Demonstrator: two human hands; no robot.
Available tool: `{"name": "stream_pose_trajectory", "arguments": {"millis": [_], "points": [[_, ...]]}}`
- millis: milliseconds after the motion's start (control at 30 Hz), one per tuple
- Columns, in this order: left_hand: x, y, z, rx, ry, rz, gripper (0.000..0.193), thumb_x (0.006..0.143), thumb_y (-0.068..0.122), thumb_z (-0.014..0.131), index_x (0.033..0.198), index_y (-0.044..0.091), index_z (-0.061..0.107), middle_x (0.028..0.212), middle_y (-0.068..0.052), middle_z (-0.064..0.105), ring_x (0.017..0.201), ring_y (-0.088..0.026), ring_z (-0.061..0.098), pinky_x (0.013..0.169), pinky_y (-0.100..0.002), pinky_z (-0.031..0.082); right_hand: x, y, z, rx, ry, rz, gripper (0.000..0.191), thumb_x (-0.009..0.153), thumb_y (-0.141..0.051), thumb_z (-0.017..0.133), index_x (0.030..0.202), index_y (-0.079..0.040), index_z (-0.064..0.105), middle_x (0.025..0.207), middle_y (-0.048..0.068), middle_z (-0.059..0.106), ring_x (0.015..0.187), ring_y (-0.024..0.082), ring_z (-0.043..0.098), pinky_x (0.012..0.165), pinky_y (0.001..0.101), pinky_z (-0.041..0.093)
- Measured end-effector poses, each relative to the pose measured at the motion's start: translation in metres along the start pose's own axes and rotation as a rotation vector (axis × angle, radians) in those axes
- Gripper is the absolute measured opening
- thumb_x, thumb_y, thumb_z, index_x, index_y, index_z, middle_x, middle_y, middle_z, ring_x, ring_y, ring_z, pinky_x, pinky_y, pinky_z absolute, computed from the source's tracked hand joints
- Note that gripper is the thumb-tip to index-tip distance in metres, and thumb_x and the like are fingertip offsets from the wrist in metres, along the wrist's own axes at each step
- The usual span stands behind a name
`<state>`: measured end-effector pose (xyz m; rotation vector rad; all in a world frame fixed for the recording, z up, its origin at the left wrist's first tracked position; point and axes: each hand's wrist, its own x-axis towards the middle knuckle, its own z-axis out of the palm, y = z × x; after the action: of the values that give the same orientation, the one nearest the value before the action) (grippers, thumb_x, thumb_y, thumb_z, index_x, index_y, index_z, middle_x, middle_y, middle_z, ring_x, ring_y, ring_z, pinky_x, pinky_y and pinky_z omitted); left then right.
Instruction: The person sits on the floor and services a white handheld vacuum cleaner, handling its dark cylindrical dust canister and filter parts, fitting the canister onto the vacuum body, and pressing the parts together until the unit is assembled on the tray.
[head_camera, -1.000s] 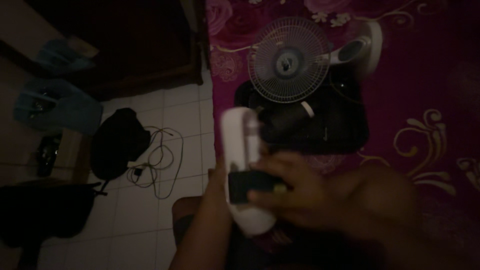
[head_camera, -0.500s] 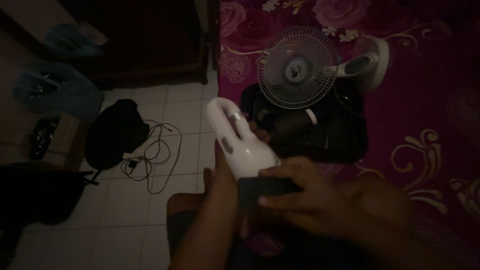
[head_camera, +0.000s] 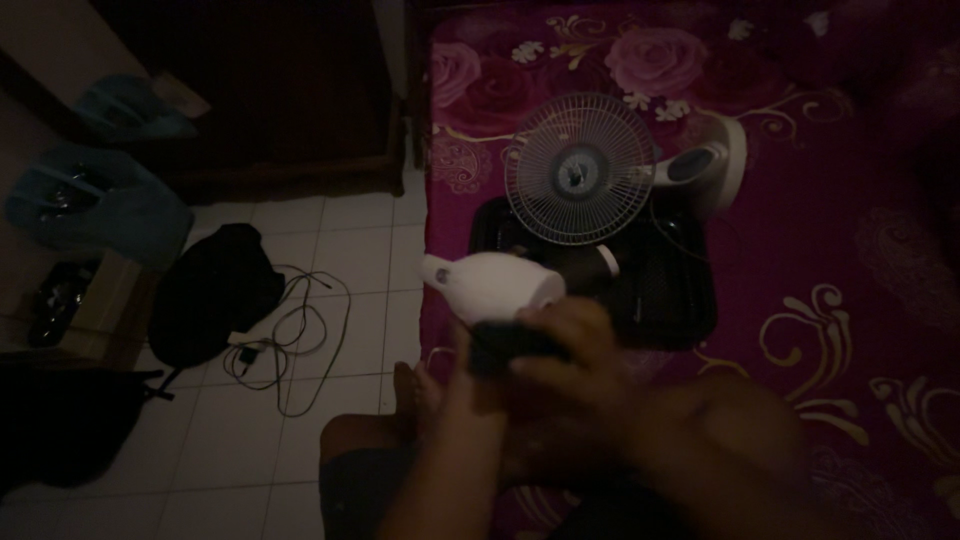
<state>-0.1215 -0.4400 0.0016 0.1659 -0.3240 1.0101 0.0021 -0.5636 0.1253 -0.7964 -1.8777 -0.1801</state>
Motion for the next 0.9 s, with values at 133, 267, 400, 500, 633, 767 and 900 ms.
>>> {"name": "stream_pose_trajectory", "arguments": {"millis": [133, 267, 400, 500, 633, 767, 900], "points": [[0.011, 0.012, -0.009, -0.063, -0.052, -0.030, 0.058, 0.097, 0.040, 0.065, 0.141, 0.003, 0.055, 0.135, -0.019, 0.063, 0.117, -0.032, 0.066, 0.100, -0.045, 0.056, -0.019, 0.013, 0.014, 0.010, 0.108, 0.209, 0.046, 0.088, 0.000, 0.073, 0.129, -0.018, 0.062, 0.150, 0.017, 0.056, 0.133, 0.036, 0.060, 0.113, 0.0462, 0.050], [0.001, 0.023, -0.013, -0.119, -0.047, 0.040, 0.058, 0.098, 0.038, 0.063, 0.145, 0.004, 0.055, 0.140, -0.017, 0.062, 0.122, -0.032, 0.065, 0.105, -0.047, 0.055, -0.045, 0.007, 0.022, 0.186, 0.042, 0.239, 0.049, 0.083, 0.000, 0.076, 0.129, -0.013, 0.063, 0.151, 0.021, 0.052, 0.139, 0.042, 0.054, 0.116, 0.0487, 0.047], [-0.017, 0.022, -0.007, -0.026, -0.006, 0.166, 0.053, 0.106, 0.046, 0.065, 0.139, 0.005, 0.056, 0.137, -0.019, 0.060, 0.126, -0.036, 0.062, 0.112, -0.050, 0.052, -0.047, 0.008, 0.013, 0.127, -0.022, 0.211, 0.048, 0.085, 0.003, 0.076, 0.129, -0.012, 0.063, 0.152, 0.021, 0.052, 0.141, 0.039, 0.055, 0.116, 0.0482, 0.048], [-0.014, 0.022, 0.002, -0.024, 0.004, 0.144, 0.051, 0.105, 0.044, 0.065, 0.137, 0.005, 0.058, 0.134, -0.018, 0.062, 0.124, -0.036, 0.063, 0.111, -0.050, 0.053, -0.033, 0.016, 0.004, 0.051, -0.125, 0.127, 0.056, 0.075, -0.001, 0.076, 0.128, -0.010, 0.062, 0.149, 0.023, 0.051, 0.138, 0.041, 0.053, 0.113, 0.0507, 0.046], [-0.016, 0.024, 0.005, -0.027, 0.009, 0.146, 0.047, 0.104, 0.042, 0.065, 0.133, 0.005, 0.061, 0.131, -0.017, 0.064, 0.122, -0.035, 0.064, 0.109, -0.050, 0.053, -0.023, 0.009, 0.001, 0.031, -0.083, 0.160, 0.051, 0.083, 0.003, 0.076, 0.130, -0.010, 0.063, 0.151, 0.020, 0.052, 0.140, 0.039, 0.056, 0.115, 0.0479, 0.050], [-0.029, 0.025, -0.004, -0.033, 0.020, 0.190, 0.044, 0.103, 0.040, 0.066, 0.130, 0.005, 0.063, 0.128, -0.016, 0.066, 0.120, -0.035, 0.065, 0.107, -0.050, 0.054, -0.025, 0.005, -0.002, 0.214, -0.190, 0.191, 0.055, 0.076, 0.003, 0.075, 0.129, -0.008, 0.063, 0.153, 0.023, 0.047, 0.140, 0.043, 0.052, 0.114, 0.0500, 0.047], [-0.028, 0.033, -0.009, -0.011, 0.068, 0.215, 0.041, 0.104, 0.040, 0.064, 0.127, 0.005, 0.066, 0.126, -0.016, 0.068, 0.116, -0.034, 0.066, 0.102, -0.050, 0.055, -0.029, 0.010, 0.004, 0.090, -0.101, 0.170, 0.050, 0.080, -0.001, 0.077, 0.128, -0.009, 0.065, 0.152, 0.020, 0.051, 0.138, 0.041, 0.055, 0.113, 0.0494, 0.049]]}}
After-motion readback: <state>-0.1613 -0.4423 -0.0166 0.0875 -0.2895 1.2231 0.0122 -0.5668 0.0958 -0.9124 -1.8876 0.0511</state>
